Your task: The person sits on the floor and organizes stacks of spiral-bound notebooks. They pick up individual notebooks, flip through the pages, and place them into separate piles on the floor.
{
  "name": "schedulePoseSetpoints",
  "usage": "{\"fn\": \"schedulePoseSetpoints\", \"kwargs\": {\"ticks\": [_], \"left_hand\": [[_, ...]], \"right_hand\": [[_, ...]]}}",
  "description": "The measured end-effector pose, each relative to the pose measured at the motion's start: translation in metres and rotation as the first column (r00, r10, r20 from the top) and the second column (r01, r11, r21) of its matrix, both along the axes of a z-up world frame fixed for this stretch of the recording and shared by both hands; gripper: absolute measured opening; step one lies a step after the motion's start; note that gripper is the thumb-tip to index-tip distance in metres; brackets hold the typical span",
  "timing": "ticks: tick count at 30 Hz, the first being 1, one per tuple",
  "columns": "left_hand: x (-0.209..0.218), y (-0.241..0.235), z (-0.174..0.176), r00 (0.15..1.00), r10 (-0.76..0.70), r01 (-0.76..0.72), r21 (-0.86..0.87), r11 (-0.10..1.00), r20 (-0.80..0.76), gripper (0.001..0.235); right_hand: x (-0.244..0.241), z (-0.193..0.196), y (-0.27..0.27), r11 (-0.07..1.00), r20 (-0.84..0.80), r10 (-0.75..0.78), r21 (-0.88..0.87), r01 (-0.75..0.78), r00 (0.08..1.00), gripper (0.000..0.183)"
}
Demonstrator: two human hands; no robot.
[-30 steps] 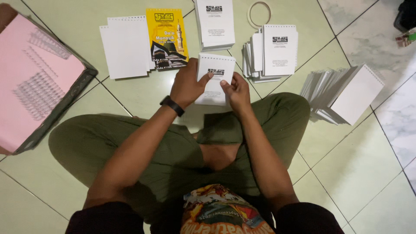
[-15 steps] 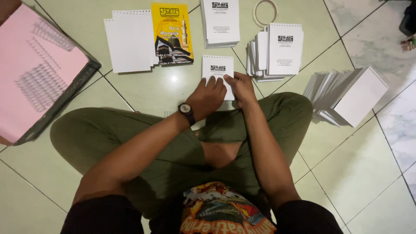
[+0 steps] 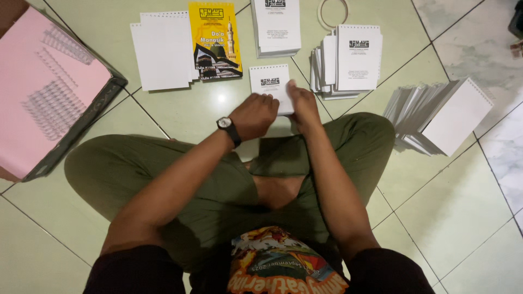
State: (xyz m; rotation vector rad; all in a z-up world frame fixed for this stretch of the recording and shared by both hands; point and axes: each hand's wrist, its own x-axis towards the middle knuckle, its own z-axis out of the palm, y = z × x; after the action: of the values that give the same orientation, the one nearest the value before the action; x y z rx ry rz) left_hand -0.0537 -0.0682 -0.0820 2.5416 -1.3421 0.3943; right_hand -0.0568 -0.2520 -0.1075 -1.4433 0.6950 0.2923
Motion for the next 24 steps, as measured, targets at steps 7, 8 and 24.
{"fn": "schedulePoseSetpoints", "kwargs": {"ticks": [7,8,24], "left_hand": [[0.027,0.016,0.022,0.873,-0.032,0.003,-0.060,0.998,-0.488,0.014],[0.029,0.017,0.027,0.820,0.007,-0.047,-0.056,0.997,-0.572,0.018],[0.053,0.031,0.026,0.585,0.020,-0.234,-0.146,0.961,-0.811,0.036]], "right_hand": [[0.003,0.044,0.010,0.933,-0.194,-0.064,0.336,0.128,0.979,0.081],[0.001,0.043,0.010,0.935,-0.201,-0.047,0.337,0.114,0.978,0.083],[-0.001,0.021,0.002,0.973,-0.212,-0.056,0.208,0.101,0.976,0.074]]}}
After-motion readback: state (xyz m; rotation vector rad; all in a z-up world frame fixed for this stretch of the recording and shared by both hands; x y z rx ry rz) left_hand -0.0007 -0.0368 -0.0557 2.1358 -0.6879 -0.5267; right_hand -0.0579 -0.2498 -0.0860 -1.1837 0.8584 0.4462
